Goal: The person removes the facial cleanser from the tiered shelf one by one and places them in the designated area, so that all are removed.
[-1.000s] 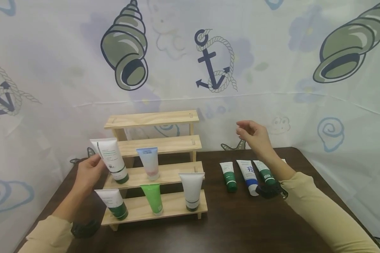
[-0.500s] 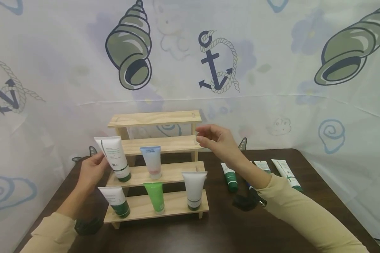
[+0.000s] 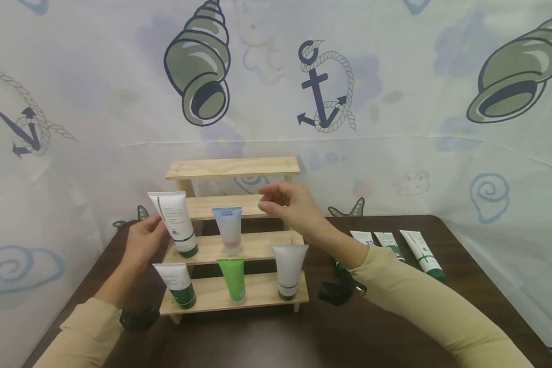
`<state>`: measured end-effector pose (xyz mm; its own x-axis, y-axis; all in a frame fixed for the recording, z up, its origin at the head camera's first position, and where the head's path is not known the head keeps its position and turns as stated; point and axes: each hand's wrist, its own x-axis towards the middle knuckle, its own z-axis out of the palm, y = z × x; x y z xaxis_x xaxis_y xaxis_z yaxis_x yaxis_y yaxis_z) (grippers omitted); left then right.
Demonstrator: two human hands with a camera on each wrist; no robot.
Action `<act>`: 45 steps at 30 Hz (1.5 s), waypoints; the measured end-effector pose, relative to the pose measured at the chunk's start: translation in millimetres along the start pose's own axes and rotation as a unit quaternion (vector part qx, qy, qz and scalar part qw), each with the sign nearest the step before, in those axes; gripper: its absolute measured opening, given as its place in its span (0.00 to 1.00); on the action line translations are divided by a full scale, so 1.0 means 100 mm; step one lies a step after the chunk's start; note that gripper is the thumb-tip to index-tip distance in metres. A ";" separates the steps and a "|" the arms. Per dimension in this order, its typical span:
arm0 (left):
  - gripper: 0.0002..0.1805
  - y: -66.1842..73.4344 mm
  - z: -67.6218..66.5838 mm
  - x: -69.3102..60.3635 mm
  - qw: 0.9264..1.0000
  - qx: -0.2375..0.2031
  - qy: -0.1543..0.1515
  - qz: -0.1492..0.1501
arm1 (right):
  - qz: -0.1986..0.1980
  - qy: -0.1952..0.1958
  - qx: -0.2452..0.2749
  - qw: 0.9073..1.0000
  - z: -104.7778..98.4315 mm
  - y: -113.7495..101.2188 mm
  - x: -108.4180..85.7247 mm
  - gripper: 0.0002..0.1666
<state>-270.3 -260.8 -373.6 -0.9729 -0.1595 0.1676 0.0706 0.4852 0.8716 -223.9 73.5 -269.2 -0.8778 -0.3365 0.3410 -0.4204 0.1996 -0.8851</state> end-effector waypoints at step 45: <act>0.33 -0.23 0.01 0.13 0.999 -0.031 0.006 0.010 | 0.183 -0.026 -0.002 0.983 0.52 0.06 0.34 0.12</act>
<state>-285.2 -273.3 -391.4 -0.9685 -0.1602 0.1908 0.1046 0.4339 0.8949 -244.3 15.3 -279.3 -0.9577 -0.2874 -0.0173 -0.0790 0.3198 -0.9442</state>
